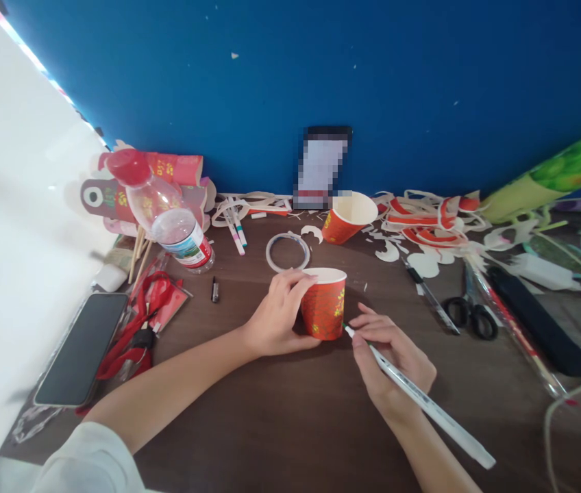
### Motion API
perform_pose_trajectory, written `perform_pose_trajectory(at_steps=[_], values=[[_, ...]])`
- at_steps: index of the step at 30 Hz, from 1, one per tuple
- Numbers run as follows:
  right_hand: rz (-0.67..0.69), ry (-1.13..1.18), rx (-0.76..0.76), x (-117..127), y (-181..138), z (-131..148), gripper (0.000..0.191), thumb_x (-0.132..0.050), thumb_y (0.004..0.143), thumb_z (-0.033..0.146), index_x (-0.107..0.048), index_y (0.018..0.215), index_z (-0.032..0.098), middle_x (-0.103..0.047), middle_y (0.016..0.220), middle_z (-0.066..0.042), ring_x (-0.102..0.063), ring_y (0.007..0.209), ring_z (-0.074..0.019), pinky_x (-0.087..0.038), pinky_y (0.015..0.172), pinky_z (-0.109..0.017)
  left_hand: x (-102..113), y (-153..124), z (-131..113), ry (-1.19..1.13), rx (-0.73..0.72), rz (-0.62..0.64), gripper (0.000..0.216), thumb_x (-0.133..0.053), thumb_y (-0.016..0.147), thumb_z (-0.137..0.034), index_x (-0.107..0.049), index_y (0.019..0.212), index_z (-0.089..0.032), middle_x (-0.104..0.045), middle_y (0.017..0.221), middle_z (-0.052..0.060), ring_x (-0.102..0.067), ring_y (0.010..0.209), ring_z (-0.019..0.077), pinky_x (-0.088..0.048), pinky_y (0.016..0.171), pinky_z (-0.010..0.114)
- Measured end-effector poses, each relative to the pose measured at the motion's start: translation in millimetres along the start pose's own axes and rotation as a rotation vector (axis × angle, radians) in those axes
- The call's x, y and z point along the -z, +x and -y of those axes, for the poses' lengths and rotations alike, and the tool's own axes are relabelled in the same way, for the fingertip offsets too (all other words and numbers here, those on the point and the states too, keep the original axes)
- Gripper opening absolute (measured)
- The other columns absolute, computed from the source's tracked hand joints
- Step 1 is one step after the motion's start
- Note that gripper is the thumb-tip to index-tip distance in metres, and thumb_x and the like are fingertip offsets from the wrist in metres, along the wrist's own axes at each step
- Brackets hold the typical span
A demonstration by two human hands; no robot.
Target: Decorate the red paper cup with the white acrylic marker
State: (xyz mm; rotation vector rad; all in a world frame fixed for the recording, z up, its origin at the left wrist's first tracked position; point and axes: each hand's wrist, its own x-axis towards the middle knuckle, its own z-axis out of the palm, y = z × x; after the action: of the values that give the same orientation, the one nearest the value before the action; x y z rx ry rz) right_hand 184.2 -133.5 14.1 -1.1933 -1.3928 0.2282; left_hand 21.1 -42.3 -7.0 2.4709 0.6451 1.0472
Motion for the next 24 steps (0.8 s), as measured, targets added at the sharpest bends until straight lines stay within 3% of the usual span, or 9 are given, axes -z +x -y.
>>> perform_pose_trajectory(at_steps=[13, 24], values=[[0.062, 0.032, 0.021, 0.8, -5.8, -4.2, 0.017, -0.062, 0.07, 0.004, -0.06, 0.081, 0.016, -0.062, 0.076, -0.002, -0.063, 0.078, -0.015, -0.052, 0.093, -0.05, -0.9, -0.4, 1.9, -0.014, 0.003, 0.011, 0.1, -0.074, 0.065, -0.041, -0.013, 0.141, -0.021, -0.041, 0.126, 0.017, -0.042, 0.123, 0.0325, -0.04, 0.101, 0.054], [0.018, 0.002, 0.007, 1.6, -5.4, -4.1, 0.015, -0.063, 0.07, 0.005, -0.059, 0.079, 0.017, -0.061, 0.073, -0.001, -0.063, 0.078, -0.0155, -0.053, 0.091, -0.047, -0.3, 0.9, 0.6, -0.021, -0.009, 0.007, 0.1, -0.074, 0.066, -0.043, -0.013, 0.142, -0.021, -0.041, 0.126, 0.016, -0.042, 0.122, 0.0326, -0.041, 0.1, 0.055]])
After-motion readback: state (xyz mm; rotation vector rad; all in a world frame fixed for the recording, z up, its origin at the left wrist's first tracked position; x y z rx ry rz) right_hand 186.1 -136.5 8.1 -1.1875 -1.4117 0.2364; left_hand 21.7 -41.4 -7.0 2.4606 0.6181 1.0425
